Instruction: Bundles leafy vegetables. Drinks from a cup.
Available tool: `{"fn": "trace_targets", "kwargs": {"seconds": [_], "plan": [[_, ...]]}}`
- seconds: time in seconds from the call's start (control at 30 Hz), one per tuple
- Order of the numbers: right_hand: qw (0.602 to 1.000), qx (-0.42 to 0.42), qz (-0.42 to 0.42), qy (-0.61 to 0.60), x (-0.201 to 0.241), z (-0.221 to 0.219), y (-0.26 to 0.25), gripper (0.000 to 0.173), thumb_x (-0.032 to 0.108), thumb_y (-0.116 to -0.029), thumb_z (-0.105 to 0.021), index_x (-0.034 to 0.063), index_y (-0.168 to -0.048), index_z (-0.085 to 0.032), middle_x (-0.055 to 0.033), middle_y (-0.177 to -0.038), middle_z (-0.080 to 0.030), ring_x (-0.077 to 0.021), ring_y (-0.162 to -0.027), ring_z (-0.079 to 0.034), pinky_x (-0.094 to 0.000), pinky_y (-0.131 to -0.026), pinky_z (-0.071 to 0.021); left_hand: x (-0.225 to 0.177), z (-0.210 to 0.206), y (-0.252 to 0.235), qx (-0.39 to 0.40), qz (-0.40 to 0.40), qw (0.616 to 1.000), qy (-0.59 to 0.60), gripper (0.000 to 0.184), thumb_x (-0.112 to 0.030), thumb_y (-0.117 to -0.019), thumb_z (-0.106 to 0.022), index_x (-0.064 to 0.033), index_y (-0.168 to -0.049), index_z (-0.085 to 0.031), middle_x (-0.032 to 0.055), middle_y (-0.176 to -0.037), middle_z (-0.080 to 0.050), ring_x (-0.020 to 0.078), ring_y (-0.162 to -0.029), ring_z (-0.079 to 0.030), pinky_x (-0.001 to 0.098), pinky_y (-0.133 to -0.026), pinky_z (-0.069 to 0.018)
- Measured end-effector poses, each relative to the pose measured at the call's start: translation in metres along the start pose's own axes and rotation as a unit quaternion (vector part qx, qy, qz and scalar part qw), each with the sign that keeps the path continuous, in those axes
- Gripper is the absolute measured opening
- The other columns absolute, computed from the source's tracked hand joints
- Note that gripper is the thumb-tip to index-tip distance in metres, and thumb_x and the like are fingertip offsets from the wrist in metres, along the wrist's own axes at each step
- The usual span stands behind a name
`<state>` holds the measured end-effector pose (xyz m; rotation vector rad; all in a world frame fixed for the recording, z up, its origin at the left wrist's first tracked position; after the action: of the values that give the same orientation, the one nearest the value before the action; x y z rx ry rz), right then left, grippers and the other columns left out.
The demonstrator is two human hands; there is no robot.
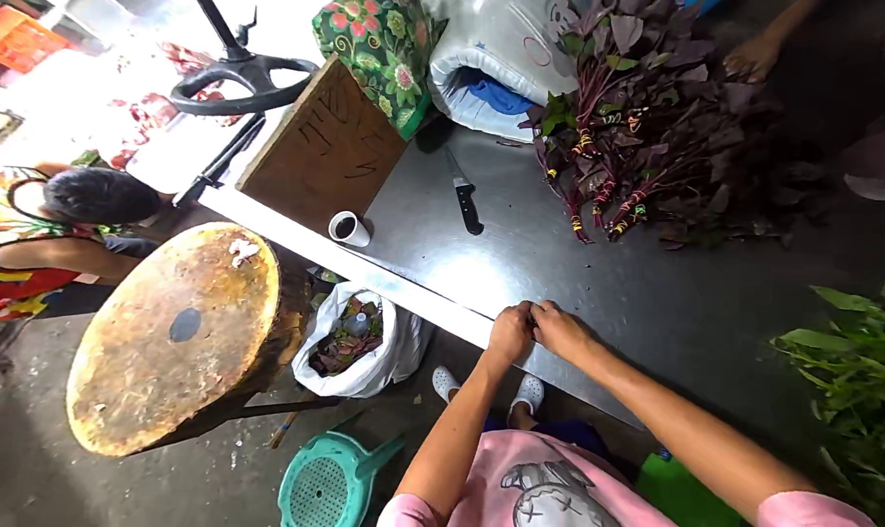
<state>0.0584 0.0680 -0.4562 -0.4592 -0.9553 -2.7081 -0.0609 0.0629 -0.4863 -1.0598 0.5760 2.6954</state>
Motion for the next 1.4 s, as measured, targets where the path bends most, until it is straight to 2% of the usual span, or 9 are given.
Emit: {"fn": "trace_targets", "kwargs": {"seconds": [0.37, 0.67, 0.9, 0.97, 1.03, 1.13, 1.3, 1.33, 1.4], "plan": [[0.991, 0.035, -0.117, 0.052, 0.016, 0.005, -0.004, 0.049, 0.015, -0.0956, -0.064, -0.0073, -0.138, -0.051, -0.0291, -0.142, -0.05, -0.0438, -0.12, -0.061, -0.0556, -0.094, -0.0546, 0.062, 0.037, 0.159, -0.279, -0.002, 0.953, 0.119, 0.024, -0.003, -0.0889, -0.069, 0.0042, -0.112, -0.072, 0.02, -0.121, -0.069, 0.0293, -0.12, -0.065, 0.0433, -0.106, -0.0521], [0.983, -0.003, -0.148, 0.111, 0.027, -0.007, -0.012, 0.043, 0.014, -0.1042, -0.047, 0.0003, -0.145, -0.045, -0.0301, -0.143, -0.049, -0.0448, -0.108, -0.067, -0.0561, -0.088, -0.0569, 0.231, 0.004, 0.274, -0.021, 0.354, 0.926, 0.128, 0.032, -0.016, -0.0974, -0.063, 0.0025, -0.123, -0.067, 0.0231, -0.122, -0.067, 0.0345, -0.118, -0.064, 0.0506, -0.106, -0.0488], [0.973, -0.048, -0.218, 0.059, 0.031, -0.006, -0.018, 0.029, 0.012, -0.0945, -0.061, 0.0013, -0.12, -0.067, -0.0271, -0.134, -0.057, -0.0434, -0.117, -0.062, -0.0598, -0.094, -0.0535, 0.334, -0.002, 0.337, 0.056, 0.477, 0.86, 0.172, 0.038, -0.034, -0.1036, -0.057, -0.0012, -0.12, -0.069, 0.024, -0.118, -0.069, 0.0392, -0.115, -0.065, 0.0607, -0.101, -0.0485], [0.968, -0.077, -0.24, 0.008, 0.03, -0.003, -0.024, 0.023, 0.012, -0.0918, -0.065, -0.0002, -0.111, -0.068, -0.0256, -0.123, -0.063, -0.0416, -0.116, -0.062, -0.0604, -0.094, -0.0513, 0.356, 0.014, 0.347, 0.055, 0.482, 0.858, 0.17, 0.037, -0.03, -0.1025, -0.059, 0.0001, -0.122, -0.067, 0.0255, -0.12, -0.068, 0.0406, -0.117, -0.064, 0.0615, -0.102, -0.0479], [0.959, -0.138, -0.231, -0.09, 0.034, 0.002, -0.03, 0.017, 0.01, -0.0899, -0.067, -0.0019, -0.102, -0.066, -0.0234, -0.098, -0.069, -0.0361, -0.087, -0.07, -0.0565, -0.076, -0.0563, 0.37, 0.038, 0.353, 0.039, 0.489, 0.853, 0.178, 0.037, -0.029, -0.1033, -0.058, 0.001, -0.123, -0.066, 0.0269, -0.122, -0.067, 0.0418, -0.119, -0.063, 0.0618, -0.103, -0.0467], [0.926, -0.189, -0.155, -0.289, 0.101, 0.019, -0.031, 0.011, 0.004, -0.0898, -0.064, -0.0027, -0.097, -0.06, -0.0136, -0.078, -0.062, -0.0217, -0.057, -0.062, -0.0406, -0.054, -0.0567, 0.387, 0.071, 0.367, -0.008, 0.498, 0.845, 0.194, 0.038, -0.029, -0.1044, -0.057, 0.0012, -0.127, -0.065, 0.0265, -0.126, -0.065, 0.0412, -0.123, -0.061, 0.0612, -0.107, -0.0439], [0.894, -0.166, 0.048, -0.413, 0.287, -0.002, -0.065, 0.008, 0.002, -0.0877, -0.065, -0.0033, -0.087, -0.059, -0.008, -0.074, -0.063, -0.0143, -0.06, -0.063, -0.033, -0.056, -0.0576, 0.409, 0.103, 0.379, -0.076, 0.491, 0.843, 0.207, 0.036, -0.024, -0.1048, -0.057, 0.0029, -0.128, -0.065, 0.0266, -0.121, -0.067, 0.0409, -0.115, -0.065, 0.0616, -0.103, -0.0474], [0.907, -0.131, 0.068, -0.394, 0.321, -0.029, -0.09, 0.009, 0.003, -0.0871, -0.067, -0.0037, -0.091, -0.061, -0.0123, -0.081, -0.066, -0.0189, -0.066, -0.066, -0.0365, -0.061, -0.0591, 0.411, 0.103, 0.384, -0.081, 0.49, 0.842, 0.212, 0.035, -0.022, -0.1047, -0.057, 0.0037, -0.127, -0.064, 0.0271, -0.118, -0.068, 0.0409, -0.11, -0.066, 0.0614, -0.1, -0.0494], [0.962, 0.0, 0.081, -0.262, 0.368, -0.089, -0.137, 0.05, 0.018, -0.0889, -0.074, 0.003, -0.134, -0.06, -0.0232, -0.13, -0.061, -0.0348, -0.105, -0.067, -0.0498, -0.09, -0.0573, 0.412, 0.099, 0.397, -0.074, 0.491, 0.839, 0.224, 0.034, -0.021, -0.1046, -0.057, 0.0046, -0.125, -0.064, 0.0276, -0.116, -0.068, 0.0409, -0.106, -0.068, 0.0604, -0.096, -0.0519]]}}
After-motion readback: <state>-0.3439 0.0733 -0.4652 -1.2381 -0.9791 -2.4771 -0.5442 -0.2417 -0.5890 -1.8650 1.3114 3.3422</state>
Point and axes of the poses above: each hand's wrist, its own y-axis away from the middle knuckle, its own z-axis out of the back of the hand, x = y × z, the point moved 3 cm from there along -y, towards the middle knuckle
